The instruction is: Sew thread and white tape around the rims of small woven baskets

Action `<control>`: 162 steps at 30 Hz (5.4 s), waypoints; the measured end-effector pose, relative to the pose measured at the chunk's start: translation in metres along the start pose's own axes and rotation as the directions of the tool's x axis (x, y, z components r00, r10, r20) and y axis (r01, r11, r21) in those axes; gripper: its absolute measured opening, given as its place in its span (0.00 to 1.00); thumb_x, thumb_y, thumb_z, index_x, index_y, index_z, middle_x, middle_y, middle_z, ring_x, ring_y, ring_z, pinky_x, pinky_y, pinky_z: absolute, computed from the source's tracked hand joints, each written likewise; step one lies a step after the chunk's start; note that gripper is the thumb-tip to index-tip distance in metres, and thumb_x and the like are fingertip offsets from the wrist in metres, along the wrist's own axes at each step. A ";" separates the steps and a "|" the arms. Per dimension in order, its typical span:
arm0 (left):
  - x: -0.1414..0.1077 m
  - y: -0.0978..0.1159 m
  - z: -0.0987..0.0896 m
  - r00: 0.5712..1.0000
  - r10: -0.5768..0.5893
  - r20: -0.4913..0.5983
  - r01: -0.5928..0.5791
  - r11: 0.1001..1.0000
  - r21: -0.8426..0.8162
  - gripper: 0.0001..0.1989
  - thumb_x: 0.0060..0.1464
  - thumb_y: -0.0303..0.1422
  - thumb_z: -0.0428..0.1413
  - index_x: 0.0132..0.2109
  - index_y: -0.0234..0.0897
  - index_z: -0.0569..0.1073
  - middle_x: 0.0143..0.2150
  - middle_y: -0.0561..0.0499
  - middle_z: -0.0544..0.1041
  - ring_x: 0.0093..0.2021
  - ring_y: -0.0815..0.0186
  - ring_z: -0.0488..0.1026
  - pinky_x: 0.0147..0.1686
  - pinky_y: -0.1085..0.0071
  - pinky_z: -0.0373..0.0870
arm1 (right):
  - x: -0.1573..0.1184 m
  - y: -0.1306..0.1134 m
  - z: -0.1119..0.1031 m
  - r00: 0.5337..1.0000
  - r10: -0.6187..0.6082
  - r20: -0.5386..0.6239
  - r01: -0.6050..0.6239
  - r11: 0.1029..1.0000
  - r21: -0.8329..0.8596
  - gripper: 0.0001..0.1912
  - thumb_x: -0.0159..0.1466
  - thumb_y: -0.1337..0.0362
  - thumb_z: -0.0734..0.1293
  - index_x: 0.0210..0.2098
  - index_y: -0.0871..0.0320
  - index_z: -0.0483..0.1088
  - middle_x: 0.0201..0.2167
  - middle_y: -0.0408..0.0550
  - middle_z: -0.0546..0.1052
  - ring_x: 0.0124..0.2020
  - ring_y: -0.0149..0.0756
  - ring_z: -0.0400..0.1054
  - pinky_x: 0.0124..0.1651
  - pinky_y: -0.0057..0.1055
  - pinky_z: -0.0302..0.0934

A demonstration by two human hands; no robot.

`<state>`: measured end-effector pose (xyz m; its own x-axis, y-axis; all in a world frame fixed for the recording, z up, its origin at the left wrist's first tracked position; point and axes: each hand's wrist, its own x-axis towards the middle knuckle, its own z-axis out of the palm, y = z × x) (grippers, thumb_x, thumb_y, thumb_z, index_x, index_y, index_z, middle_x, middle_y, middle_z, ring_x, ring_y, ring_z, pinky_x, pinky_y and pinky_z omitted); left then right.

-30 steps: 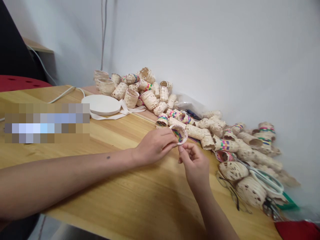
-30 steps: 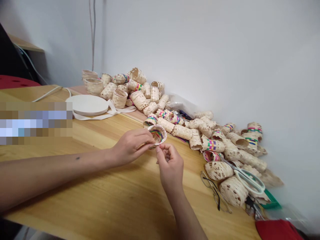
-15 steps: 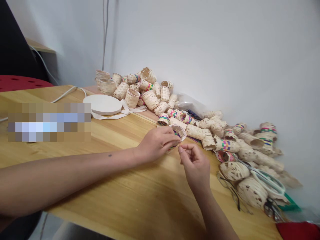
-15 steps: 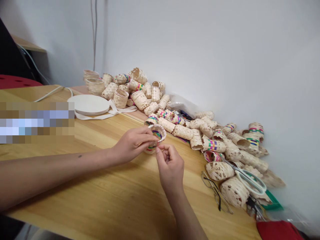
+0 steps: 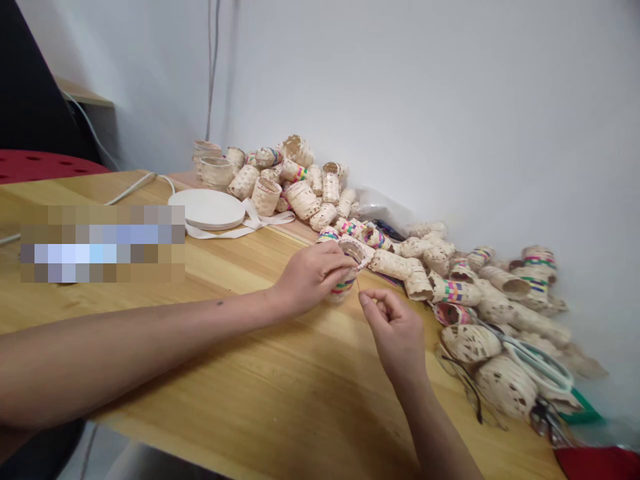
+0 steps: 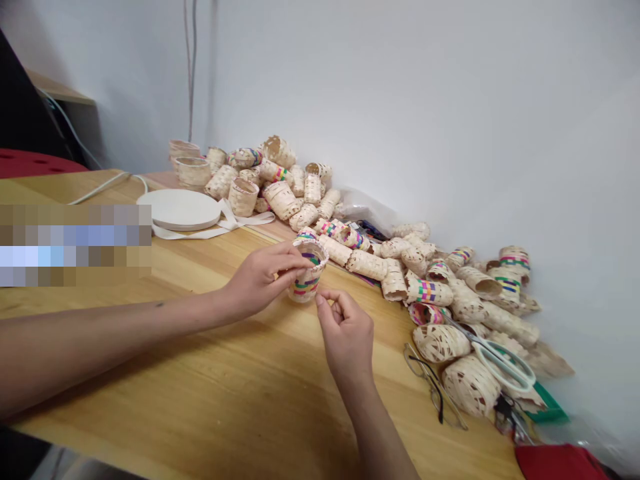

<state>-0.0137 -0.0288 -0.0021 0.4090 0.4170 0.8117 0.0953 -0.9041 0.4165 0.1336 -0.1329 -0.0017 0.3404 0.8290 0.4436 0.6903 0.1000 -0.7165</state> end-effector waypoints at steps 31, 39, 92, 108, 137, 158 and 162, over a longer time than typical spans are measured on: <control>0.009 0.005 -0.004 0.959 0.006 0.283 0.063 0.970 -0.234 0.07 0.55 0.23 0.56 0.37 0.35 0.78 0.35 0.53 0.80 0.35 0.71 0.74 0.37 0.77 0.66 | 0.008 0.002 -0.035 0.937 -0.346 -0.048 0.345 0.938 -0.015 0.15 0.68 0.62 0.58 0.52 0.52 0.70 0.32 0.44 0.73 0.30 0.32 0.67 0.36 0.32 0.62; 0.008 0.004 -0.002 0.965 0.045 0.260 0.030 0.961 -0.276 0.06 0.54 0.22 0.56 0.35 0.33 0.78 0.34 0.52 0.80 0.33 0.71 0.74 0.35 0.78 0.66 | 0.011 0.009 -0.035 0.892 -0.448 -0.057 0.428 0.879 -0.208 0.05 0.66 0.64 0.64 0.40 0.52 0.73 0.33 0.43 0.79 0.33 0.34 0.72 0.36 0.31 0.65; 0.009 0.009 -0.009 0.822 0.285 0.494 -0.111 0.929 -0.352 0.09 0.60 0.25 0.50 0.37 0.31 0.75 0.35 0.45 0.76 0.37 0.66 0.72 0.39 0.74 0.65 | 0.024 0.001 -0.051 0.678 -0.587 0.441 0.699 0.701 -0.141 0.10 0.69 0.68 0.58 0.35 0.54 0.70 0.33 0.45 0.73 0.37 0.36 0.64 0.41 0.36 0.55; 0.006 0.011 -0.006 0.821 0.300 0.486 -0.122 0.923 -0.364 0.09 0.60 0.27 0.50 0.35 0.34 0.75 0.33 0.46 0.76 0.36 0.65 0.72 0.39 0.73 0.65 | 0.034 -0.007 -0.055 0.596 -0.549 0.586 0.740 0.660 -0.134 0.14 0.70 0.66 0.57 0.33 0.53 0.72 0.30 0.44 0.74 0.35 0.36 0.63 0.41 0.37 0.51; 0.013 0.012 -0.014 0.824 0.177 0.538 0.074 0.908 -0.412 0.05 0.57 0.25 0.54 0.36 0.32 0.75 0.34 0.50 0.77 0.33 0.72 0.71 0.35 0.78 0.63 | 0.028 0.002 -0.062 0.843 -0.380 0.381 0.467 0.869 -0.166 0.07 0.65 0.59 0.64 0.39 0.52 0.73 0.33 0.44 0.75 0.36 0.37 0.69 0.39 0.34 0.63; 0.009 0.013 -0.010 0.875 0.150 0.460 0.047 0.920 -0.388 0.05 0.57 0.26 0.55 0.35 0.32 0.75 0.33 0.50 0.76 0.33 0.70 0.70 0.35 0.76 0.63 | 0.016 0.001 -0.042 0.920 -0.360 0.157 0.369 0.929 -0.030 0.04 0.64 0.60 0.66 0.37 0.52 0.71 0.35 0.45 0.76 0.40 0.38 0.69 0.44 0.36 0.62; 0.010 0.011 -0.009 0.929 0.103 0.354 0.020 0.945 -0.326 0.05 0.56 0.27 0.55 0.35 0.32 0.76 0.33 0.49 0.76 0.34 0.69 0.71 0.37 0.75 0.63 | 0.018 0.014 -0.040 0.970 -0.220 -0.099 0.228 0.971 0.075 0.10 0.66 0.56 0.64 0.43 0.52 0.71 0.44 0.47 0.76 0.47 0.40 0.70 0.52 0.40 0.62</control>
<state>-0.0172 -0.0342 0.0141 0.7116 0.2616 0.6521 -0.1977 -0.8160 0.5432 0.1743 -0.1387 0.0176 0.2419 0.7280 0.6415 0.6997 0.3271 -0.6351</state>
